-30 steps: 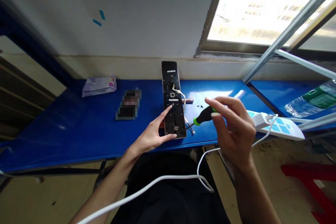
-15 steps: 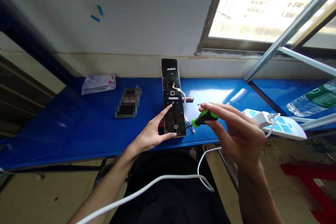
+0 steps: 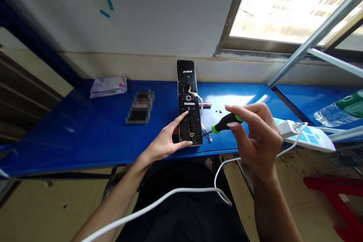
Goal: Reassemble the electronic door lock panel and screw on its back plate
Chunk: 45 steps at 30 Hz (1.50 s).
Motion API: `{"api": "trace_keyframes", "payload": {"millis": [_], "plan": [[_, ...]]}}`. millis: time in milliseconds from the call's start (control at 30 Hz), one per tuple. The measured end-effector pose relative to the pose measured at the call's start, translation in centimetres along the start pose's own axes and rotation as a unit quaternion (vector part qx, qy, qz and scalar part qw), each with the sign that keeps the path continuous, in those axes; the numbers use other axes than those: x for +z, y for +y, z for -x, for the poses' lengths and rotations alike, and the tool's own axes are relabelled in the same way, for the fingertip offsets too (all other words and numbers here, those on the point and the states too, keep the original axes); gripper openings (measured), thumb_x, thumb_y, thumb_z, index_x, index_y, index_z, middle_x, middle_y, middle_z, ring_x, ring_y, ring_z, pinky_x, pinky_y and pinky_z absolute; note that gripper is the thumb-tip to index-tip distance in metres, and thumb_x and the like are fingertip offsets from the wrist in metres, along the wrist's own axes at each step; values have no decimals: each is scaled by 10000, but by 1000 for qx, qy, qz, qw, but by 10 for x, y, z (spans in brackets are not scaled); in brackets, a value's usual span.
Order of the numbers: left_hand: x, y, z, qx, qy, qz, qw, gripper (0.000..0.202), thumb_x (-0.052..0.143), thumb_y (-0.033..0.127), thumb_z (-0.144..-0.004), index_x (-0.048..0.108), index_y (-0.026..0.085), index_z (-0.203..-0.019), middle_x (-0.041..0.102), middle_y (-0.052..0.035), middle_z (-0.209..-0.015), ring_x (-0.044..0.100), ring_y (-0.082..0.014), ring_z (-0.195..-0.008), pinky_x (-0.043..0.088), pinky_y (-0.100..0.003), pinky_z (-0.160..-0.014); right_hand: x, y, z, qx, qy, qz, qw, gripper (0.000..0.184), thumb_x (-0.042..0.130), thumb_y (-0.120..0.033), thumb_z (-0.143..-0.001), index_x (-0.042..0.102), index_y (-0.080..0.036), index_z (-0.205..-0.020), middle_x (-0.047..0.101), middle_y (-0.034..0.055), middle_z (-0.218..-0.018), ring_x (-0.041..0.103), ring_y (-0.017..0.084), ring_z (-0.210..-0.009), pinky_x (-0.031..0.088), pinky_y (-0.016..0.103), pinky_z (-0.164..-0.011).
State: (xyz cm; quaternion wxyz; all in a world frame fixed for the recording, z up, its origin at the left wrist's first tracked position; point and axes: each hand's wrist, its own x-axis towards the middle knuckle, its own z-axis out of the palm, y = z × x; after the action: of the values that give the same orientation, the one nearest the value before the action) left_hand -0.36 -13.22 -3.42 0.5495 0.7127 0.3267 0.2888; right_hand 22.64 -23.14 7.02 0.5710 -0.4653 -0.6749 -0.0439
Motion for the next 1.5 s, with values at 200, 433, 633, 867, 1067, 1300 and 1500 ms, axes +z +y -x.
{"api": "trace_keyframes", "payload": {"millis": [200,433,633,867,1067,1300,1500], "plan": [[0,2,0,1,-5,14,1000,1019,889,376,-804,335,337,-1658,547,-96,-1604,626,-346,-1378,465,-536,-1211,0,-6,1,-9,-49,-80,996,529,769,-99,-892,719,-365,-1347,779,45,-1130,766,223,-954,673,384,-785],[0,-1,0,3,-5,11,1000,1024,893,389,-796,336,348,-1655,562,-85,-1591,644,-345,-1355,493,-535,-1189,3,-5,0,3,-53,-31,998,505,575,-107,-1008,639,-334,-1454,695,81,-1429,704,281,-1260,604,514,-1056],[-1,-4,0,4,-7,9,1000,1021,892,397,-802,333,350,-1655,558,-87,-1595,661,-339,-1334,508,-527,-1176,0,-1,0,0,33,-17,999,464,850,-151,-840,781,-384,-1237,735,29,-1000,735,200,-883,642,358,-735],[1,-1,0,4,4,19,1000,1003,896,391,-787,371,338,-1640,582,-89,-1572,643,-354,-1355,480,-549,-1197,-3,-2,0,-11,-36,-63,997,481,714,-114,-934,720,-363,-1346,787,49,-1173,773,241,-1005,672,418,-838],[1,-2,-1,1,-1,20,1000,1022,899,386,-785,353,347,-1648,587,-91,-1567,651,-351,-1345,477,-555,-1199,-6,0,0,9,-34,-7,999,443,681,-161,-970,706,-342,-1373,759,73,-1149,748,245,-1026,652,440,-885],[1,-2,0,3,-2,20,1000,1018,901,397,-787,353,348,-1643,569,-93,-1584,651,-344,-1345,488,-542,-1190,-6,-2,-3,-20,-6,-2,1000,490,860,-136,-829,773,-357,-1257,751,15,-942,722,170,-779,627,319,-690],[0,-2,-1,4,-7,17,1000,1027,891,405,-796,332,336,-1654,543,-93,-1607,635,-350,-1364,493,-529,-1186,-7,-5,-1,0,-123,-67,990,548,626,-73,-974,620,-311,-1468,712,96,-1362,714,253,-1204,637,441,-971]]}}
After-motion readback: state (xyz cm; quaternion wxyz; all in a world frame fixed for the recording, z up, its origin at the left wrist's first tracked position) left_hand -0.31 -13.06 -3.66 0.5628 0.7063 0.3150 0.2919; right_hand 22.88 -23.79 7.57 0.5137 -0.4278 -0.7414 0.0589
